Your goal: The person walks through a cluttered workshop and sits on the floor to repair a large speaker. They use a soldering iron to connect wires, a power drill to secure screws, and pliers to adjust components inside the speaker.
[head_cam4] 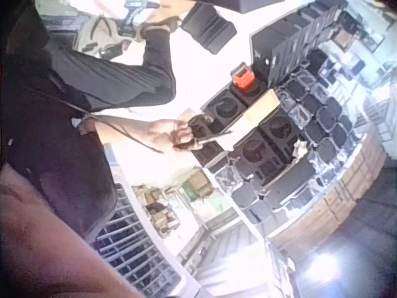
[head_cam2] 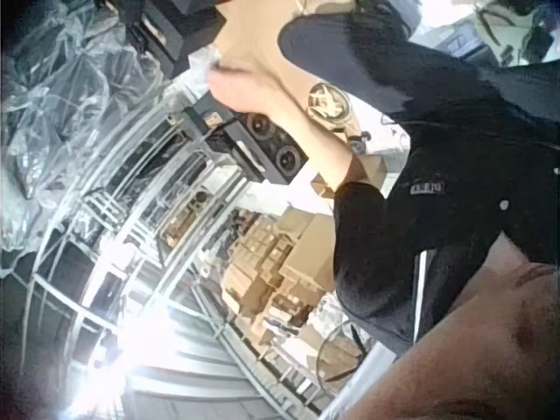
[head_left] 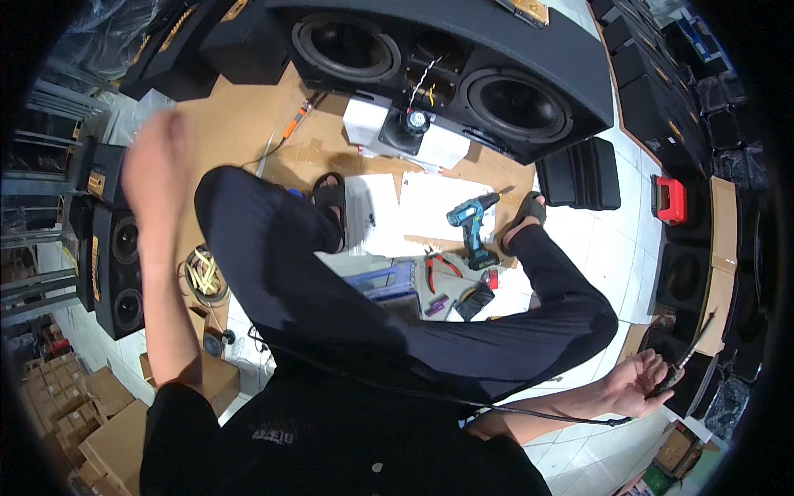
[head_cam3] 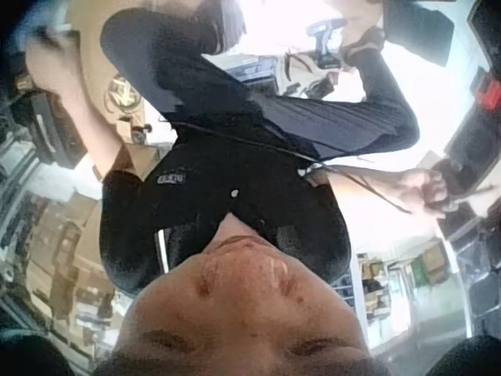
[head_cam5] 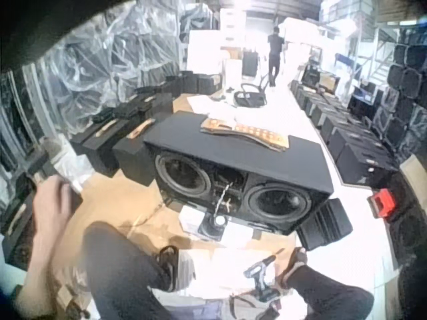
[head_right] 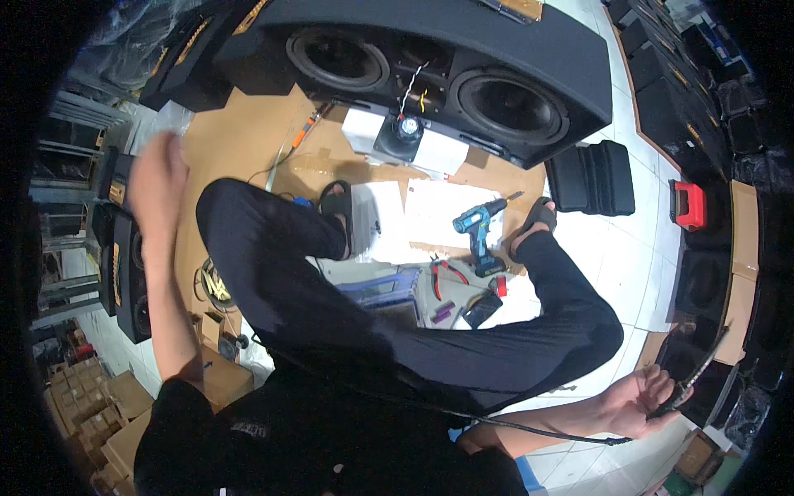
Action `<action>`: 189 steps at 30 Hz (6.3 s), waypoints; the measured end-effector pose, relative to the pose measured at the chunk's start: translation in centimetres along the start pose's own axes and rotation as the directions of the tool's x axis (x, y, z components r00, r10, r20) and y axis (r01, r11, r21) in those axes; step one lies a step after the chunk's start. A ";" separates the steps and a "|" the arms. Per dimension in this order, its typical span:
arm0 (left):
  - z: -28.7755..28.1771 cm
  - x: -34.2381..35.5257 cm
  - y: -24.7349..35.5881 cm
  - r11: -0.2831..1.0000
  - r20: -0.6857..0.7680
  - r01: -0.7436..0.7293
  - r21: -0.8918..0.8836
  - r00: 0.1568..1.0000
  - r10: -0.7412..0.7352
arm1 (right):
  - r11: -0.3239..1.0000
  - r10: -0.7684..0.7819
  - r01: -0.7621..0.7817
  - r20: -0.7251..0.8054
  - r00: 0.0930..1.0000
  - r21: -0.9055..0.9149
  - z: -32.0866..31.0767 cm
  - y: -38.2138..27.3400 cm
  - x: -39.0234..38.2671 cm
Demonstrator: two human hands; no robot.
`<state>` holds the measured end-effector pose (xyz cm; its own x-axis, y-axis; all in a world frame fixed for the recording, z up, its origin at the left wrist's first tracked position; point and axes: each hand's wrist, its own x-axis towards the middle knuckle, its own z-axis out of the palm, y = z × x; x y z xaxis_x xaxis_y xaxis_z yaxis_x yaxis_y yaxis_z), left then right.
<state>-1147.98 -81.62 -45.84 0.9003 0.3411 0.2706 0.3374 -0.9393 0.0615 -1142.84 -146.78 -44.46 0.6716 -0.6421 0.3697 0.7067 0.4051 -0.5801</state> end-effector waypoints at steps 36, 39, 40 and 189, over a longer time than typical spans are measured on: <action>20.2 7.7 6.4 0.167 0.605 0.588 -0.792 0.718 0.343 | 0.887 0.418 -0.194 0.548 0.724 -0.420 14.2 16.0 -10.3; 26.0 7.4 6.2 0.174 0.636 0.612 -0.771 0.750 0.182 | 0.890 0.442 -0.212 0.648 0.620 -0.404 15.8 17.9 -12.7; 26.4 7.3 6.7 0.184 0.659 0.636 -0.749 0.745 0.105 | 0.902 0.423 -0.212 0.669 0.611 -0.376 16.0 18.6 -13.6; 15.2 13.7 13.9 0.448 0.268 0.199 -0.872 0.959 0.096 | 0.750 0.541 0.279 0.799 0.264 -0.600 16.0 24.5 -6.2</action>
<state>-1126.76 -89.48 -55.86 0.9691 0.2465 0.0076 0.0905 -0.3844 0.9187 -1126.09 -122.44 -49.35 0.7372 0.5694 0.3639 0.5837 -0.2652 -0.7675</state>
